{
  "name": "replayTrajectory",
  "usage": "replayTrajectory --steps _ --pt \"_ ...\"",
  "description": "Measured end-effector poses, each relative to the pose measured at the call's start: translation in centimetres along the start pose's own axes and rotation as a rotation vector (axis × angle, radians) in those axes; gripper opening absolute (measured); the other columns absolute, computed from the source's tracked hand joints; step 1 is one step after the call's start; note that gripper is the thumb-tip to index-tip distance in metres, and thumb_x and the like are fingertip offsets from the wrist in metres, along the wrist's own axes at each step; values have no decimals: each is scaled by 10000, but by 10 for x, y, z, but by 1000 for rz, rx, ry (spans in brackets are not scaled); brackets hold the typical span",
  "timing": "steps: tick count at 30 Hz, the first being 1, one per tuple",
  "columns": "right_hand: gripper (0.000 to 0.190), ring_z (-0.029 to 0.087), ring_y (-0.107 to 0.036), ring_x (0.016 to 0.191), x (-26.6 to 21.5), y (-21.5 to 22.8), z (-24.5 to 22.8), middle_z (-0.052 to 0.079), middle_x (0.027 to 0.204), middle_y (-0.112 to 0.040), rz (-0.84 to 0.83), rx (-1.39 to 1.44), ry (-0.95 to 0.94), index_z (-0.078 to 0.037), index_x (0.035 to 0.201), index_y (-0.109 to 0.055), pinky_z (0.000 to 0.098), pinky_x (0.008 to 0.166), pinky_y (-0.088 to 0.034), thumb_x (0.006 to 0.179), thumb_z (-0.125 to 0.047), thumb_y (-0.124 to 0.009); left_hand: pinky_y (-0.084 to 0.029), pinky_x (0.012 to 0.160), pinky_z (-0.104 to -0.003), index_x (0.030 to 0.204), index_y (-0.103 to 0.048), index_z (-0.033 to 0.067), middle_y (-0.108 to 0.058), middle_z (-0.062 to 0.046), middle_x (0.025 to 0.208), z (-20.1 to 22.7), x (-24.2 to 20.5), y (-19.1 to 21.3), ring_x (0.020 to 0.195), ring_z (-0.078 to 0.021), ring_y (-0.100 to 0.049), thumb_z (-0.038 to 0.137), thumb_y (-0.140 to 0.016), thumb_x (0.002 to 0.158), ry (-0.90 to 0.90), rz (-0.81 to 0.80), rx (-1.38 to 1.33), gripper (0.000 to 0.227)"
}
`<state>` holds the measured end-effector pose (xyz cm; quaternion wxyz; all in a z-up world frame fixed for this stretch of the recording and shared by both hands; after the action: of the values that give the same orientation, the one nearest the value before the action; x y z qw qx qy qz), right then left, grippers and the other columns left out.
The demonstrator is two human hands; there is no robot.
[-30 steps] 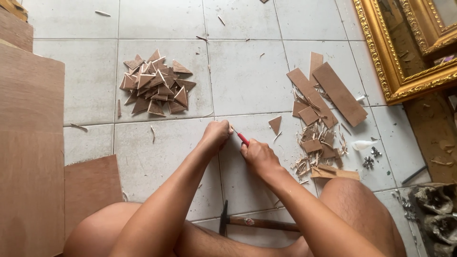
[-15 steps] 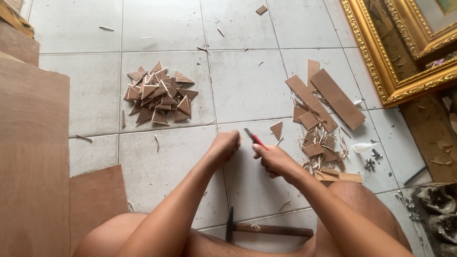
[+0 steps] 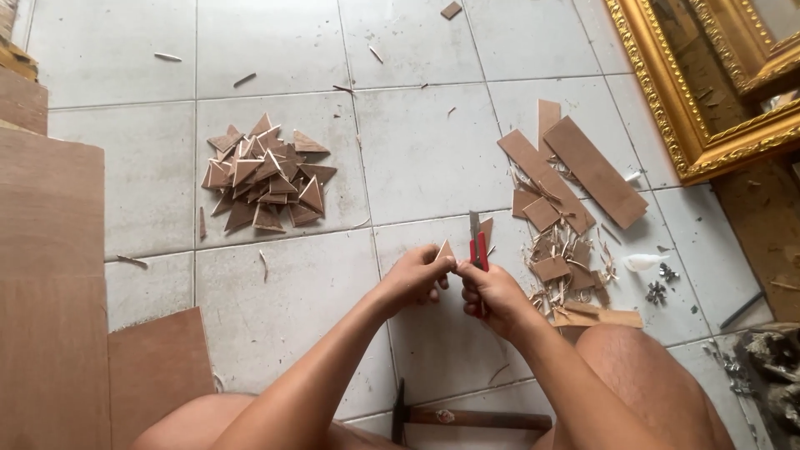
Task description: The person sits on the floor and uses a red utility knife to cut small rectangular pieces of wood into triangular shapes. The person holds each piece with one hand and carefully slices along the edges, placing the finished triangles into a growing pile on the floor.
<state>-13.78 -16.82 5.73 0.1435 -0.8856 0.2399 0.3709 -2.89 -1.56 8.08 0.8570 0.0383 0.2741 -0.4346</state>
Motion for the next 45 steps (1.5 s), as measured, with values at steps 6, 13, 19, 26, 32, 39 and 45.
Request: replayTrajectory --steps 6,13,19,26,32,39,45 --pt "184 78 -386 628 -9 -14 -14 -103 715 -336 -37 40 -24 -176 1058 -628 255 581 -357 1040 -266 -788 -423 485 -258 887 -706 99 -594 -68 658 -42 37 2 550 -157 -554 425 -710 1053 16 148 -179 366" --pt "180 90 -397 615 0 -15 -7 -90 731 -373 -34 -42 -43 -183 988 -610 263 553 -358 1005 -273 -766 -323 420 -242 809 -597 181 -406 26 573 1 -1 -8 466 -96 -355 322 -617 956 81 229 -71 205" --pt "638 219 -568 642 -20 -6 -17 79 674 -633 169 -794 262 -130 933 -825 365 648 -443 1106 -687 -568 -267 438 -263 823 -583 133 -429 15 586 -29 20 11 463 -99 -352 290 -521 933 193 429 -167 201" --pt "692 324 -732 734 -56 -12 -20 163 755 -730 187 -1102 316 -79 929 -790 417 702 -580 1124 -685 -519 -314 437 -272 821 -625 103 -441 6 589 -37 24 11 445 -95 -386 254 -508 978 197 479 -214 247" --pt "658 385 -780 756 -70 -19 -26 202 761 -748 189 -1194 317 -77 939 -793 460 712 -616 1132 -645 -522 -339 424 -274 812 -654 94 -477 -2 586 -52 38 13 437 -95 -420 255 -507 991 187 500 -212 282" --pt "663 414 -814 791 -72 -20 -27 222 792 -779 192 -1222 318 -72 974 -810 485 723 -641 1133 -644 -516 -334 400 -284 756 -650 112 -479 -5 559 -48 34 12 420 -90 -417 253 -523 951 176 528 -217 273" --pt "665 424 -833 823 -67 -20 -23 221 833 -803 199 -1253 307 -84 1044 -816 503 767 -664 1138 -660 -497 -369 392 -326 787 -706 46 -549 -76 589 -60 45 14 427 -137 -482 262 -536 955 169 551 -208 322"
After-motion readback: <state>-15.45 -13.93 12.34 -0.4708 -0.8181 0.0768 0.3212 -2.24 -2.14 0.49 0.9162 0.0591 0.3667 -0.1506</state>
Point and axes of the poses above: each hand's wrist, its own x-axis towards the middle knuckle, its own y-axis out of the back of the hand, z = x × y, the point moved 3 cm from there along x, towards the middle knuckle
